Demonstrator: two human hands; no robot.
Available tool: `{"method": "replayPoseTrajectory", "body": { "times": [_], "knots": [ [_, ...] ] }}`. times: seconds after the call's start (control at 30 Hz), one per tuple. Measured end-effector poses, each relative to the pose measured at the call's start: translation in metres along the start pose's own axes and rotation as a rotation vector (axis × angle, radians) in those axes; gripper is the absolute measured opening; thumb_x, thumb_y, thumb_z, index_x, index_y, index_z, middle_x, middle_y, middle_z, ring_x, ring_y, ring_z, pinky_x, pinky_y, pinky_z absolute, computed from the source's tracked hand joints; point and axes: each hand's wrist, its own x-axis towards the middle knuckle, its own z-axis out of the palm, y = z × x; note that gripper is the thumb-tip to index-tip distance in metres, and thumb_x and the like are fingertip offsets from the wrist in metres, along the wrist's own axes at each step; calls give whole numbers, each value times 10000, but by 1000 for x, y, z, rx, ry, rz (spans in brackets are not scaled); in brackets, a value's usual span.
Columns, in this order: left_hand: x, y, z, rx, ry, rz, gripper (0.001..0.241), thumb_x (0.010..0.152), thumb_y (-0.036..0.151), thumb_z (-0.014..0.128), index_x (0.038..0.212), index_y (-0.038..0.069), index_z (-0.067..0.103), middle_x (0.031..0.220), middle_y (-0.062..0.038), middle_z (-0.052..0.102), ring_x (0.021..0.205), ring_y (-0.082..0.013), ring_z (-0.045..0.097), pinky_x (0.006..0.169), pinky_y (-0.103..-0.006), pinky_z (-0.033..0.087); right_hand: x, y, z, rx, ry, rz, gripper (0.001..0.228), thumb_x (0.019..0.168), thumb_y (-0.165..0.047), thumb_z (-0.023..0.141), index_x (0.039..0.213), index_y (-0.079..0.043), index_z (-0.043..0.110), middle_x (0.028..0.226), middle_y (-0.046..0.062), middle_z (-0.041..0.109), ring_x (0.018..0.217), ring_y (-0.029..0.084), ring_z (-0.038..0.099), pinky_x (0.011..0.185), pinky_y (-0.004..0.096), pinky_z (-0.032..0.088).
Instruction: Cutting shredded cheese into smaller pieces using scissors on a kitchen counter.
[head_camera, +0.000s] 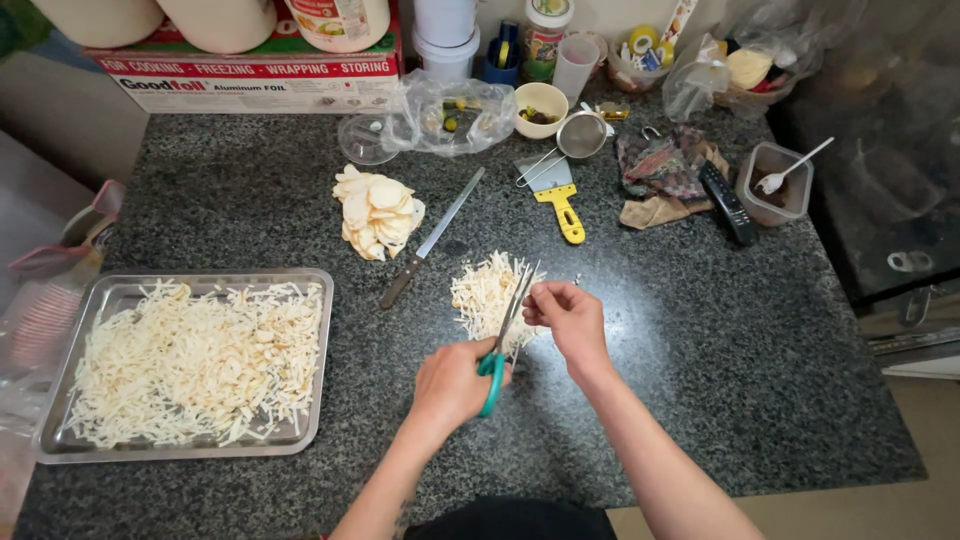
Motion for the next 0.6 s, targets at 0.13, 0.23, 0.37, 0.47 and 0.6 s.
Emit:
{"method": "replayPoseTrajectory", "body": {
  "times": [0.13, 0.23, 0.37, 0.47, 0.6],
  "knots": [
    [-1, 1, 4, -9, -14, 20, 497, 813, 522, 649, 1251, 299, 724, 1066, -146, 764, 1179, -461, 638, 1017, -553, 505, 1, 6, 1, 6, 3, -13, 183, 968, -107, 704, 1040, 62, 717, 843, 187, 734, 738, 259, 757, 720, 395, 664],
    [-1, 1, 3, -4, -7, 32, 427, 820, 514, 645, 1155, 277, 761, 1007, -157, 764, 1146, -477, 647, 1001, -545, 509, 1, 8, 1, 14, 12, -16, 167, 973, -109, 700, 1020, 50, 723, 837, 174, 734, 733, 250, 758, 718, 384, 666],
    [3, -2, 5, 11, -26, 27, 380, 815, 511, 652, 1105, 298, 775, 978, -140, 769, 1132, -472, 656, 990, -535, 517, 1, 10, -1, 5, 2, -15, 153, 972, -96, 697, 1006, 50, 727, 835, 183, 735, 730, 256, 760, 713, 390, 668],
    [5, -4, 6, 13, -32, 17, 378, 808, 511, 655, 1105, 312, 779, 966, -129, 773, 1123, -469, 662, 985, -532, 524, 0, 10, -2, 10, -6, -16, 150, 972, -90, 694, 1003, 54, 724, 833, 183, 733, 728, 255, 760, 710, 386, 669],
    [7, -6, 8, 1, -36, 35, 350, 787, 501, 667, 1051, 307, 792, 937, -141, 770, 1110, -474, 663, 974, -535, 529, 2, 14, -4, 8, -11, -19, 149, 974, -96, 695, 1000, 47, 727, 828, 182, 736, 725, 257, 763, 696, 376, 670]
  ]
}}
